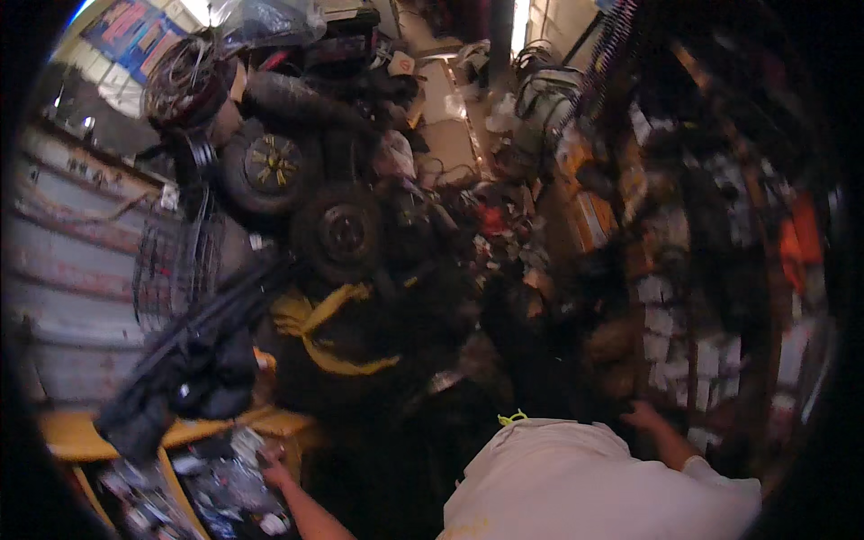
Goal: The person walks through a cluttered workshop, picks up a cordless impact wrench and a socket, then uses a socket wrench to tighten bolts on the rear fender of a scooter. The person repeatedly searches a disorganized tool rack for a suitable wrench before returning to the scooter to continue tightening.
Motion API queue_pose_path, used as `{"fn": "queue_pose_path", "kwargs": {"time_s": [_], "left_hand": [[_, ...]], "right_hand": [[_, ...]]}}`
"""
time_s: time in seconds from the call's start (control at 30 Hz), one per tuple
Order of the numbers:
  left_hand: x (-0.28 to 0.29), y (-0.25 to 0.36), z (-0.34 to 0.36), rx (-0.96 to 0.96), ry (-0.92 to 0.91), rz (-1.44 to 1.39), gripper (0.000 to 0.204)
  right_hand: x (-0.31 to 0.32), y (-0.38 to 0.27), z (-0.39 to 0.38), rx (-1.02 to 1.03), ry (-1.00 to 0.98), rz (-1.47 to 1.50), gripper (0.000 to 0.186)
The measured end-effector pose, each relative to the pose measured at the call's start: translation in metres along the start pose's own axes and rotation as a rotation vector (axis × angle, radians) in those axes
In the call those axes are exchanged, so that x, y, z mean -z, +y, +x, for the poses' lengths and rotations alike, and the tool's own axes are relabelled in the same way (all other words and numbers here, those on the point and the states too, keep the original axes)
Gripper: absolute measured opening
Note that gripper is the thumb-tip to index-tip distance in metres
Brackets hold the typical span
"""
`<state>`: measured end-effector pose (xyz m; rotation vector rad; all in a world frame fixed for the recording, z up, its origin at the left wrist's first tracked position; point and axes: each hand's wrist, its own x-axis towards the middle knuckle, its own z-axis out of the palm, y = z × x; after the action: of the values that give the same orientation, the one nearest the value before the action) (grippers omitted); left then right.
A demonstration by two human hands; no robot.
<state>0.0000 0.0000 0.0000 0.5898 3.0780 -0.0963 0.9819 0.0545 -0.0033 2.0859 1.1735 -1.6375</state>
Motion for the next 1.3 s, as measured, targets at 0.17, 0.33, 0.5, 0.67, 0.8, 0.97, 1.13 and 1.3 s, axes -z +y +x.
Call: {"fn": "queue_pose_path", "kwargs": {"time_s": [0.17, 0.33, 0.5, 0.67, 0.8, 0.97, 1.13, 1.3], "left_hand": [[0.047, 0.167, -0.005, -0.012, -0.061, -0.012, 0.059], [0.083, 0.273, -0.010, 0.015, -0.177, -0.166, 0.044], [0.123, 0.391, -0.011, 0.113, -0.374, -0.657, 0.032], [0.075, 0.615, -0.011, -0.041, -0.649, -0.842, 0.026], [0.043, 0.824, 0.020, -0.584, -0.819, -0.417, 0.026], [0.108, 1.120, 0.085, -0.380, -0.924, -0.416, 0.031], [0.214, 1.402, 0.129, -0.556, -0.900, -0.787, 0.020], [0.286, 1.630, 0.153, -0.722, -0.956, -0.835, 0.022]], "right_hand": [[0.114, -0.174, 0.081, 0.092, 0.178, -0.007, 0.047], [0.221, -0.314, 0.132, 0.202, 0.221, 0.082, 0.043], [0.307, -0.482, 0.205, 0.285, 0.334, 0.176, 0.039], [0.411, -0.687, 0.295, 0.680, 0.316, 0.174, 0.034], [0.525, -0.861, 0.392, 0.791, 0.429, 0.307, 0.033], [0.660, -0.985, 0.496, 0.547, 0.513, 0.328, 0.029], [0.767, -1.081, 0.557, 0.286, 0.835, 0.444, 0.022], [0.890, -1.209, 0.622, 0.438, 0.919, 0.510, 0.022]]}}
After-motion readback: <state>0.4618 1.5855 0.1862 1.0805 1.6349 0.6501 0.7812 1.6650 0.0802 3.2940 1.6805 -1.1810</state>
